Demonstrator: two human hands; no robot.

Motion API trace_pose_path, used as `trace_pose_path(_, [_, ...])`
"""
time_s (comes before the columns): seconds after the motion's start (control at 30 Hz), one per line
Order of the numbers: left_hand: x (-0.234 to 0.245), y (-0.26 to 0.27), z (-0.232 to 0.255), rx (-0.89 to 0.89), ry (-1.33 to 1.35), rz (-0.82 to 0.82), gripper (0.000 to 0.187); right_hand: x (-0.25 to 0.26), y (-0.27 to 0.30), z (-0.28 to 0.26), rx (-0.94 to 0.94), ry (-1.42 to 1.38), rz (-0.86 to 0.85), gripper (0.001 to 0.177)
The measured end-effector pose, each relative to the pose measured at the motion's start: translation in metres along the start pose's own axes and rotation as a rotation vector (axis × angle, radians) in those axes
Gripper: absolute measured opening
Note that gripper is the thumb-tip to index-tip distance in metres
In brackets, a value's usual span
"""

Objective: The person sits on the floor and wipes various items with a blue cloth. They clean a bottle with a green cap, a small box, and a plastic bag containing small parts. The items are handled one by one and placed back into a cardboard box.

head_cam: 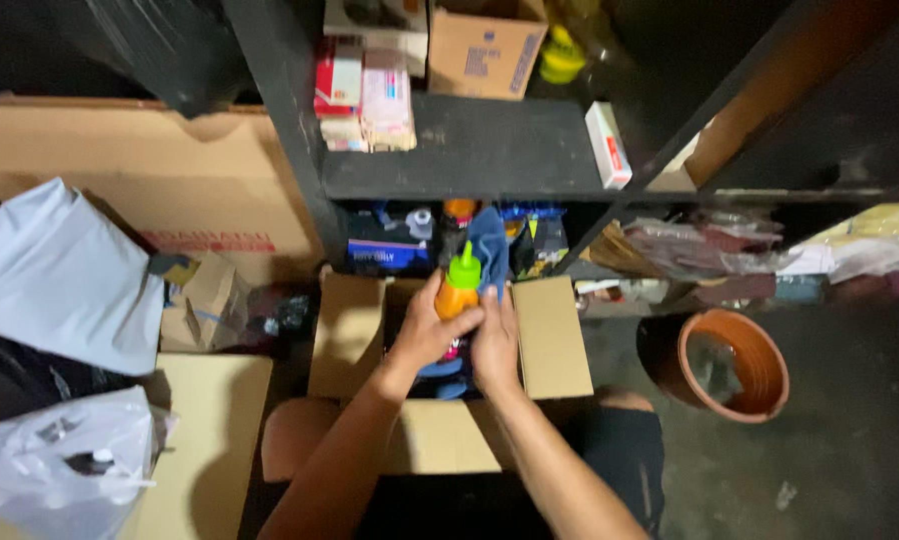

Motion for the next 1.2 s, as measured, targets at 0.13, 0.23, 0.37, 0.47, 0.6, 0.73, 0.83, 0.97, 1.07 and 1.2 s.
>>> trace_pose_path(0.13, [0.009,-0.01,0.01,-0.146,0.095,0.072,0.052,-0.011,0.035,-0.05,0.375,0.29,-0.012,0.056])
trace_pose_path(0.23, [0.026,-0.006,-0.013,0.062,0.024,0.229,0.041,-0.022,0.051,-0.052,0.426,0.437,-0.066,0.056])
trace_pose_path(0.37, [0.019,0.002,-0.028,0.144,-0.058,0.23,0.036,-0.015,-0.005,-0.015,0.043,0.387,-0.093,0.048])
trace_pose_path(0.47, [0.018,0.004,-0.034,0.04,-0.133,0.268,0.037,-0.024,-0.019,-0.035,0.231,0.48,-0.088,0.047])
trace_pose_path(0.6, [0.031,-0.001,-0.045,-0.12,-0.001,0.312,0.042,-0.039,0.011,-0.059,0.425,0.602,-0.047,0.054])
trace_pose_path(0.73, [0.031,-0.007,-0.058,-0.101,0.187,0.211,0.042,-0.045,0.024,-0.066,0.525,0.59,-0.09,0.056])
trace_pose_path(0.83, [0.034,-0.005,-0.055,-0.104,0.135,0.255,0.045,-0.041,-0.003,-0.038,0.334,0.519,-0.161,0.055])
trace_pose_path(0.97, [0.037,-0.006,-0.044,-0.132,0.31,0.316,0.053,-0.033,-0.039,0.013,0.02,0.385,-0.261,0.06])
trace_pose_path(1.07, [0.044,-0.005,-0.036,-0.124,0.415,0.324,0.056,-0.044,-0.023,0.07,-0.531,-0.223,-0.384,0.06])
trace_pose_path(1.2, [0.054,0.006,-0.035,-0.083,0.429,0.52,0.051,-0.033,0.004,0.082,-0.454,-0.347,-0.156,0.054])
Point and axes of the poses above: each hand's wrist, its own y-axis away from the middle knuckle, its own x-axis out of the back of the hand, z = x × y, the point moved 10 cm from there along -y, towards the middle knuckle, and after that the axes turned 1 degree about y, right-handed, at the moved point
